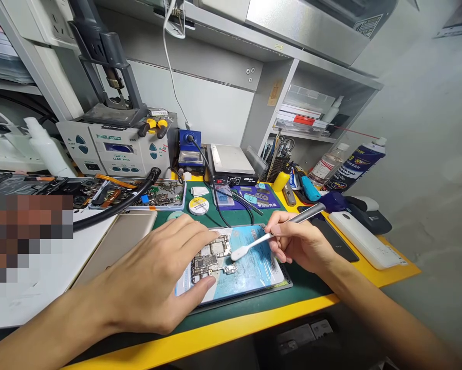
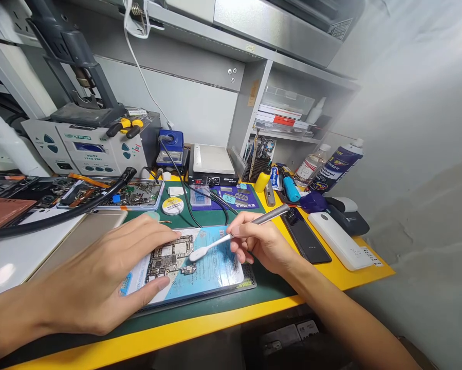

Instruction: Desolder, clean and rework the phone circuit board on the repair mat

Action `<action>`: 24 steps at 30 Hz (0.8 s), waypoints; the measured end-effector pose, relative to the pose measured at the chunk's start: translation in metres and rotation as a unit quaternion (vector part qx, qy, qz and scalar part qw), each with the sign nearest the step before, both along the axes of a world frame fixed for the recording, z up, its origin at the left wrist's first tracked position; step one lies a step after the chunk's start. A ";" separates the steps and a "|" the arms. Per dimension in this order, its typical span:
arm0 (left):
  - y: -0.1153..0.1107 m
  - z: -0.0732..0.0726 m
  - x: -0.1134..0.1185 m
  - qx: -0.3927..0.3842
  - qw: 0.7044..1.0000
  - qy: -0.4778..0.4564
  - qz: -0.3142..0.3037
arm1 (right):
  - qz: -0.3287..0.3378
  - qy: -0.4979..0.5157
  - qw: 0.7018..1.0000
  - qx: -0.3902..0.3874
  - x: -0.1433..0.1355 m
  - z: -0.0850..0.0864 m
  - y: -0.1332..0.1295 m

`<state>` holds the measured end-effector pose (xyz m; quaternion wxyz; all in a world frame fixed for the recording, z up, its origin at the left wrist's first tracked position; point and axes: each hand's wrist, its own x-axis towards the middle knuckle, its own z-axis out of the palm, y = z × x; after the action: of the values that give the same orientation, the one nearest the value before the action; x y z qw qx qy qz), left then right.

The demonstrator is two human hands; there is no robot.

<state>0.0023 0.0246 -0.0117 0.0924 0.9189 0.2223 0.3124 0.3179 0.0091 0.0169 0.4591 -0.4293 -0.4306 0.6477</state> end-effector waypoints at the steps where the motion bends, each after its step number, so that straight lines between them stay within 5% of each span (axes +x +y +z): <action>1: 0.000 0.000 0.000 -0.001 1.000 0.000 0.000 | 0.000 -0.001 1.000 0.000 0.000 0.000 0.000; 24: 0.000 0.003 0.001 0.000 1.000 0.003 0.002 | -0.012 -0.007 1.000 0.013 0.000 0.001 -0.001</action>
<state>0.0029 0.0244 -0.0092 0.0914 0.9195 0.2243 0.3096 0.3183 0.0079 0.0183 0.4692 -0.4331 -0.4368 0.6336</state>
